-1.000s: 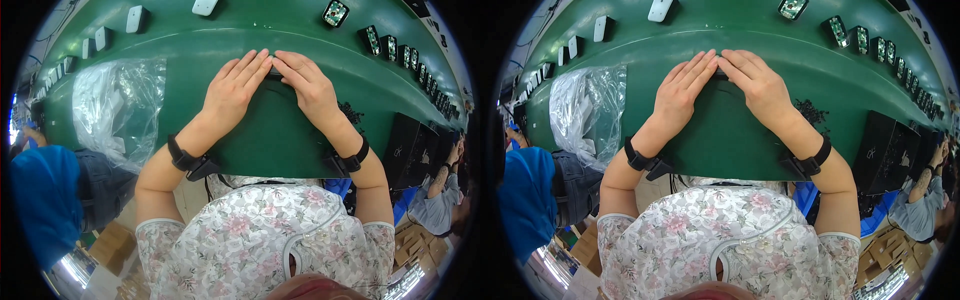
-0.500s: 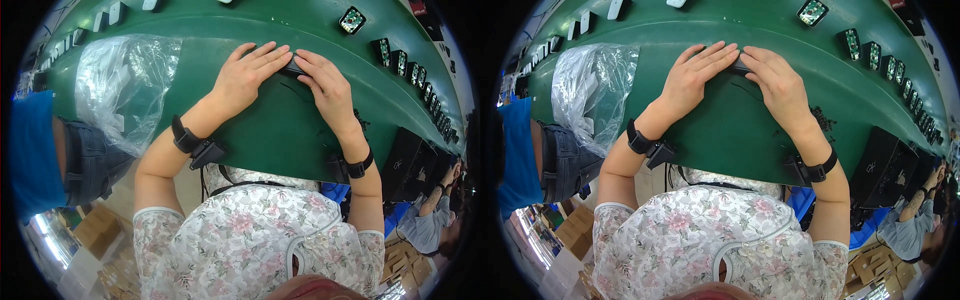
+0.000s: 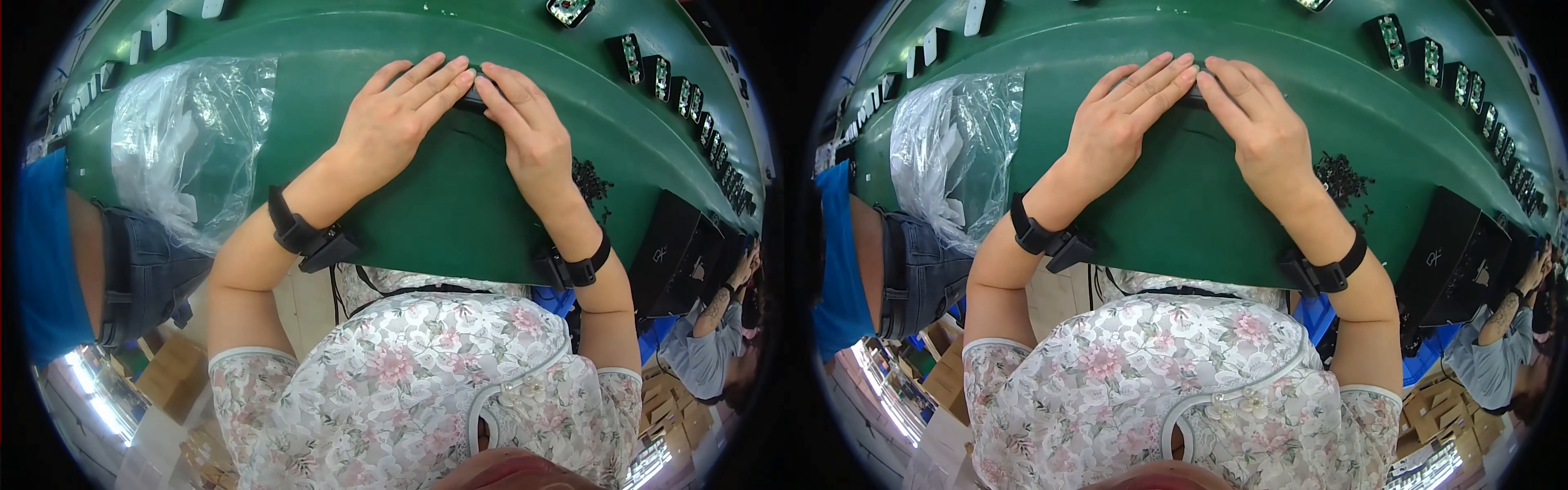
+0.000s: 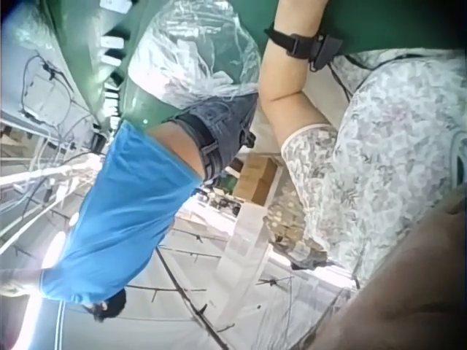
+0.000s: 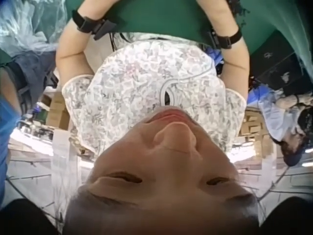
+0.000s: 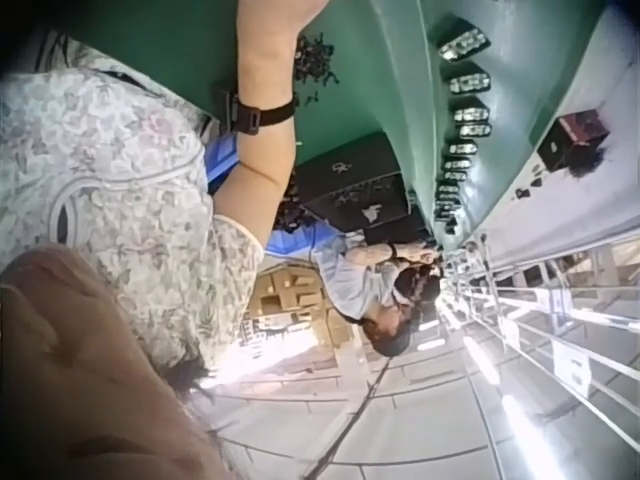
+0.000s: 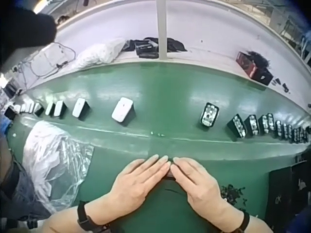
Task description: The person assembles electronic devices by picking up a white plastic base, inserting a small black component, and pressing a black housing over the assembly. The completed unit is then placed on the green workbench alongside other devices.
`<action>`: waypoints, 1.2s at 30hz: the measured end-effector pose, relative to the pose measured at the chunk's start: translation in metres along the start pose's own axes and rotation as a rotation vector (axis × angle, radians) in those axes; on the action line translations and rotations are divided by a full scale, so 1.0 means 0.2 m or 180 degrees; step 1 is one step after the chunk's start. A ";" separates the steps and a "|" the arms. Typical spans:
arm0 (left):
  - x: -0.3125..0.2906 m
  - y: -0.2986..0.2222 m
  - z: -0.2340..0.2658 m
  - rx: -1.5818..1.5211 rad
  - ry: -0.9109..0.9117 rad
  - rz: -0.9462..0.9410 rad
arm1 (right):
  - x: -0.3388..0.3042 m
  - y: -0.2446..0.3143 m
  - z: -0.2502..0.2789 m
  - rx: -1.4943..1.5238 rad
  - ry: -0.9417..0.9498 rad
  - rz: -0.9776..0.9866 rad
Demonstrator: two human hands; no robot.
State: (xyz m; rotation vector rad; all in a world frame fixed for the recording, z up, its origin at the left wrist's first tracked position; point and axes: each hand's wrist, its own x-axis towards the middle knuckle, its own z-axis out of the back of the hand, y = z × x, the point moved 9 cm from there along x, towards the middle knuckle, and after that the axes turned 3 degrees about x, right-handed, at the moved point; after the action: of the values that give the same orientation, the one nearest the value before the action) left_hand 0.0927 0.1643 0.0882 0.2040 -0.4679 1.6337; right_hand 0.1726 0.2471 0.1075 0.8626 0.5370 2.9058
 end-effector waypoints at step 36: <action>0.09 0.09 0.33 0.0147 -0.0911 0.1115 | -0.33 -0.26 0.31 0.0113 0.0888 -0.1508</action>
State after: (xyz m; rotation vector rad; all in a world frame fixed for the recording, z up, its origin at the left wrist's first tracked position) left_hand 0.0639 0.1522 0.1505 0.4120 -0.7148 1.9693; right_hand 0.2598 0.3036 0.1034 0.2743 0.7020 2.5860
